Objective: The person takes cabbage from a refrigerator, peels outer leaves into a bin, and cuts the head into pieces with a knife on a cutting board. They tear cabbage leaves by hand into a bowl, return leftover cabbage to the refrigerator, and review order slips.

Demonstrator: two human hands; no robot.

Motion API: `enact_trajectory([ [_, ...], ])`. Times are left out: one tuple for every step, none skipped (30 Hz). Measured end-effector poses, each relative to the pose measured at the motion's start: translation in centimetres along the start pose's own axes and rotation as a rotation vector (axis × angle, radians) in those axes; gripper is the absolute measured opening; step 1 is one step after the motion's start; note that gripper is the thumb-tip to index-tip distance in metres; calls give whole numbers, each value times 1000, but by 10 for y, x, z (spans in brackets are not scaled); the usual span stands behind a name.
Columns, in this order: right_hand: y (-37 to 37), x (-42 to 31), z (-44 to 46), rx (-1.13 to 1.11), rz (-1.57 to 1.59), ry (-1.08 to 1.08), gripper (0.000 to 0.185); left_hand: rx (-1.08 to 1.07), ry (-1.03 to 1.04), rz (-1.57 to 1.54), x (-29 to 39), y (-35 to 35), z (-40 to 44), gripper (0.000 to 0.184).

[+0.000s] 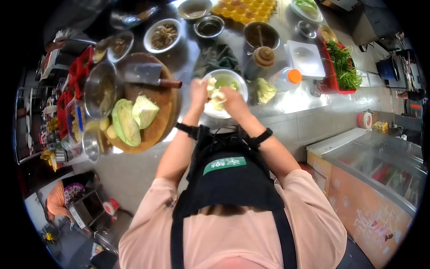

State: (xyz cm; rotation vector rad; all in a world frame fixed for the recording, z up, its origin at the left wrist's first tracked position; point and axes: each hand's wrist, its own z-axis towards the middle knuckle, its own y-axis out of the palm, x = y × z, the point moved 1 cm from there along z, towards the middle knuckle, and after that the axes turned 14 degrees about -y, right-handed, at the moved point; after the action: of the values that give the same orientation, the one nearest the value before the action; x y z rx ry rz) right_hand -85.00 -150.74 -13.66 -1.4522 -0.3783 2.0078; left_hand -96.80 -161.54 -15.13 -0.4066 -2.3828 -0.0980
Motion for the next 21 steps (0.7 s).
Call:
enact_trajectory([
  [-6, 7, -1, 143, -76, 30, 30, 76, 121, 248, 6, -3, -2, 26],
  [-14, 16, 3, 27, -119, 72, 45, 88, 172, 350, 18, -2, -16, 26],
  [-11, 26, 5, 29, -120, 80, 45, 82, 169, 355, 13, -1, -12, 26],
  [-5, 38, 2, -29, -142, 29, 56, 170, 492, 526, 6, 1, -6, 28],
  [-6, 36, 5, -88, -165, -26, 68, 258, 822, 687, 0, 3, -1, 30],
  [-11, 34, 2, -218, -160, 61, 84, 193, 785, 721, -9, 3, 6, 40],
  [-19, 29, 0, -218, -162, 68, 84, 185, 782, 723, -13, 3, 3, 40],
  [-31, 27, -4, -173, -86, 24, 84, 110, 870, 773, -17, 3, -4, 44],
  [-45, 26, -8, -128, -11, -22, 84, 35, 959, 820, -19, 3, -9, 48],
  [-70, 15, -13, -132, 8, 77, 81, -89, 855, 884, -20, 3, -13, 58],
  [-81, 26, -27, -102, 37, 285, 75, -89, 850, 881, -23, 2, -17, 58],
  [-91, 49, -52, 19, 25, 452, 72, -54, 893, 979, -25, 2, -20, 62],
  [-104, 70, -70, 19, -113, 582, 70, -19, 935, 1078, -26, 3, -21, 66],
  [-110, 86, -85, 17, -253, 713, 69, -49, 932, 1088, -32, 8, -17, 71],
  [-102, 101, -96, 13, -258, 719, 69, -55, 929, 1084, -35, 13, -20, 71],
  [-100, 102, -95, 94, -234, 809, 69, -30, 999, 1166, -38, 21, -22, 71],
  [-102, 102, -96, 181, -210, 900, 70, -7, 1075, 1248, -39, 28, -24, 72],
  [-96, 103, -97, 301, 132, 1106, 67, -22, 1018, 1323, -48, 32, -16, 75],
  [-87, 111, -98, 310, 129, 1111, 67, -32, 1024, 1323, -51, 34, -11, 75],
  [-75, 127, -102, 426, 210, 1041, 64, -7, 1014, 1410, -52, 35, -6, 76],
  [-65, 135, -104, 536, 291, 967, 61, 22, 1000, 1497, -55, 34, -3, 77],
])
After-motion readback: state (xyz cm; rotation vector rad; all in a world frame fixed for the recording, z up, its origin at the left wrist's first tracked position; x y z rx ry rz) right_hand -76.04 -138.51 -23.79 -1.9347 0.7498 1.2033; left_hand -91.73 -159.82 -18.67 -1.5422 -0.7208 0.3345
